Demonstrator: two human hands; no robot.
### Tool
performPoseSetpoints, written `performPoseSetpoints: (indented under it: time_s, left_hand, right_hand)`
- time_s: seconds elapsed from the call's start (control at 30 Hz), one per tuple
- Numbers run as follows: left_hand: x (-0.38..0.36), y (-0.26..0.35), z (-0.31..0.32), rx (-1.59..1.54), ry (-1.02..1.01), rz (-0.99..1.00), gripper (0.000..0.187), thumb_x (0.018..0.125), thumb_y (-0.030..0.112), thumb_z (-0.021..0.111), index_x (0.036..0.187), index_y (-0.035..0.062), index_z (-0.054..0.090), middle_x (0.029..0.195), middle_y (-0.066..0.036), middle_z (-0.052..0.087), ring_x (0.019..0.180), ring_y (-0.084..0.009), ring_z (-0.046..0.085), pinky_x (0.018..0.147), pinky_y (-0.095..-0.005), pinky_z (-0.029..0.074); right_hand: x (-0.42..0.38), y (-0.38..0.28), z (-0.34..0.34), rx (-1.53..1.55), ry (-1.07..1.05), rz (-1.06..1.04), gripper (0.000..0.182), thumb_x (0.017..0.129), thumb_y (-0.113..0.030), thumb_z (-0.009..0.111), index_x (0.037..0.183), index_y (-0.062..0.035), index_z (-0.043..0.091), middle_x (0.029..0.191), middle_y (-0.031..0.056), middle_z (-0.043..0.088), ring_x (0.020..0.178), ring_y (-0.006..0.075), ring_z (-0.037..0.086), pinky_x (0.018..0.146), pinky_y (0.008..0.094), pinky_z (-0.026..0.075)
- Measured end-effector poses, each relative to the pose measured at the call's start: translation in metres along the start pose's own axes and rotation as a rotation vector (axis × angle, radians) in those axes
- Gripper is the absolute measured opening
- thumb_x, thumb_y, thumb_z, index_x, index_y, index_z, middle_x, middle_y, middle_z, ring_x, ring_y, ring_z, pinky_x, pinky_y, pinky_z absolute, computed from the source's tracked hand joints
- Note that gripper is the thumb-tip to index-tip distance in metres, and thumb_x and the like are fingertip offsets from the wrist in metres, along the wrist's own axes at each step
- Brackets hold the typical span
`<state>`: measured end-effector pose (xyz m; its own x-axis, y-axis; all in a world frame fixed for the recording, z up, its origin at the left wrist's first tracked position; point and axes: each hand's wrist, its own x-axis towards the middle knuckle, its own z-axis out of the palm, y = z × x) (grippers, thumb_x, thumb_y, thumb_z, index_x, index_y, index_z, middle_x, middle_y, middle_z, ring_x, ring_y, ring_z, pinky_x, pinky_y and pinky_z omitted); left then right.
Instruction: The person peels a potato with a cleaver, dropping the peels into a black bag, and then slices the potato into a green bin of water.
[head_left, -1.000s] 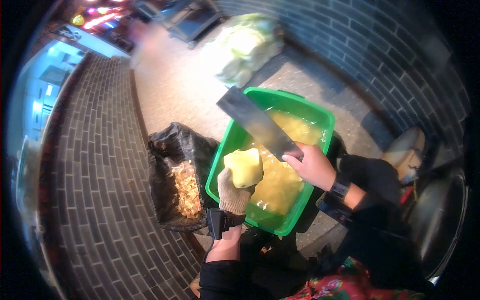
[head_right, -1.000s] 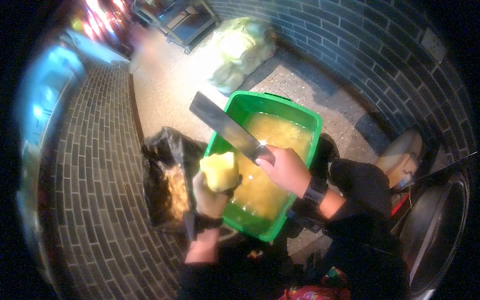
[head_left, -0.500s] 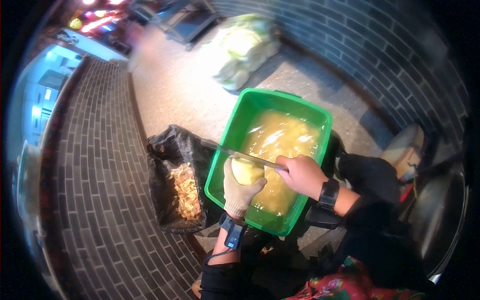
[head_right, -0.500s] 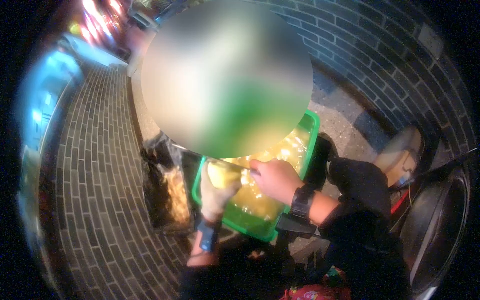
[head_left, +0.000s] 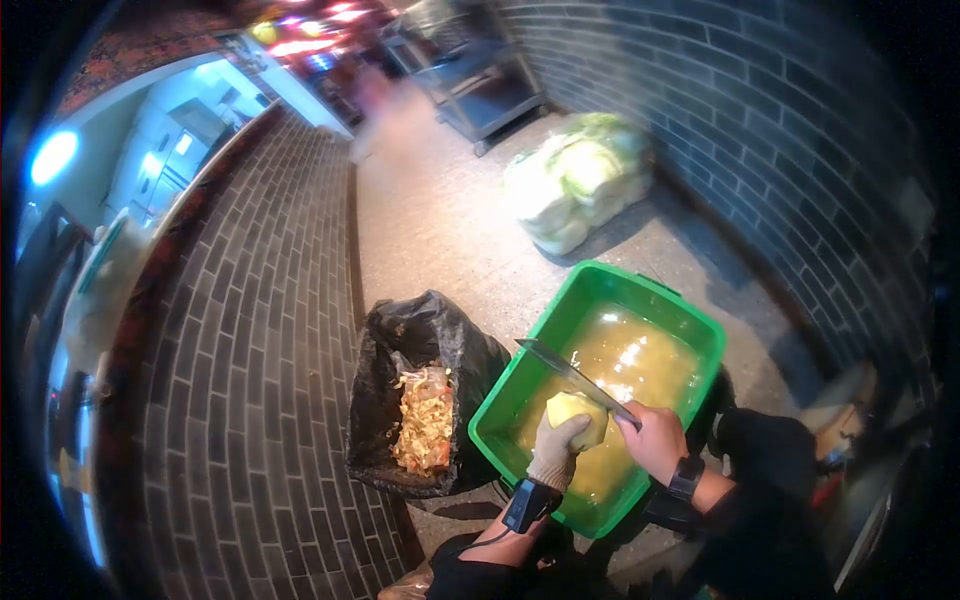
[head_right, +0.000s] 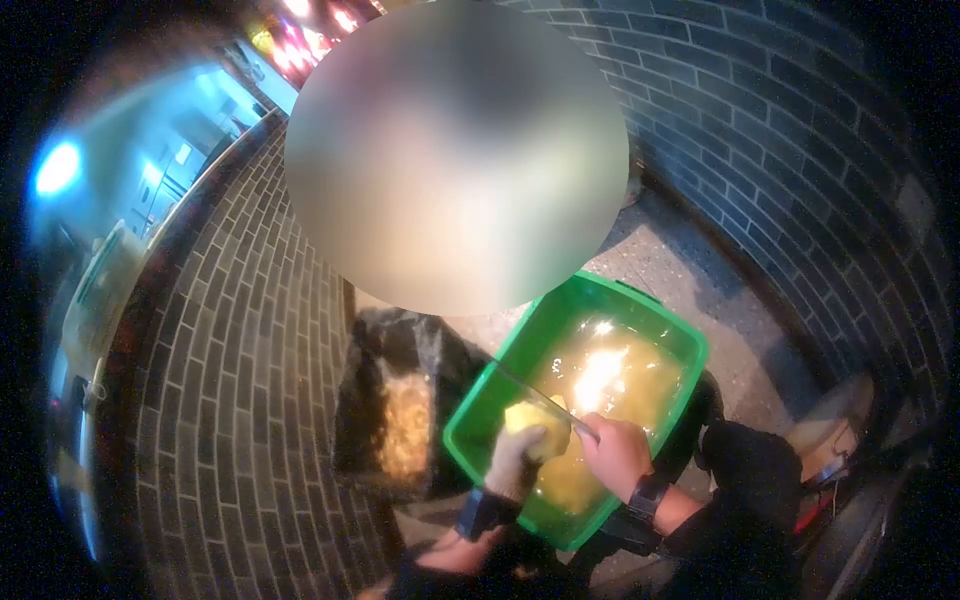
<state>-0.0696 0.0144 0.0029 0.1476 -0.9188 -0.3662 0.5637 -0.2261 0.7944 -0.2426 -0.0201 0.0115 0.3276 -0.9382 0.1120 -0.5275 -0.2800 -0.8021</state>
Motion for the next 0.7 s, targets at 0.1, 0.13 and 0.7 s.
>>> performPoseSetpoints:
  time_s: [0.1,0.13,0.7]
  left_hand:
    - [-0.003,-0.001,0.000,-0.013,0.011,-0.042,0.047,0.079,0.010,0.070,0.120,0.0039,0.049,0.106,-0.008,0.061,0.094,-0.0196,0.062,0.079,-0.0325,0.053]
    - [-0.004,-0.004,0.004,-0.014,0.014,-0.041,0.047,0.079,0.010,0.070,0.120,0.0039,0.049,0.106,-0.008,0.061,0.094,-0.0196,0.062,0.079,-0.0325,0.053]
    - [0.025,-0.028,-0.008,0.050,0.016,-0.037,0.048,0.079,0.008,0.067,0.123,0.0060,0.048,0.109,-0.010,0.060,0.097,-0.0227,0.062,0.079,-0.0370,0.055]
  right_hand:
    - [-0.003,-0.004,0.001,0.020,-0.017,0.065,0.014,0.085,-0.016,0.065,0.088,-0.0029,0.065,0.070,0.0218,0.061,0.068,0.0400,0.062,0.060,0.0447,0.048]
    - [-0.004,-0.005,0.003,0.019,-0.020,0.095,0.014,0.086,-0.016,0.065,0.089,-0.0021,0.064,0.070,0.0224,0.061,0.068,0.0405,0.062,0.060,0.0446,0.048]
    - [0.019,0.057,0.048,0.469,0.032,0.493,0.024,0.088,-0.019,0.062,0.101,0.0006,0.065,0.086,0.0199,0.069,0.084,0.0369,0.067,0.076,0.0435,0.051]
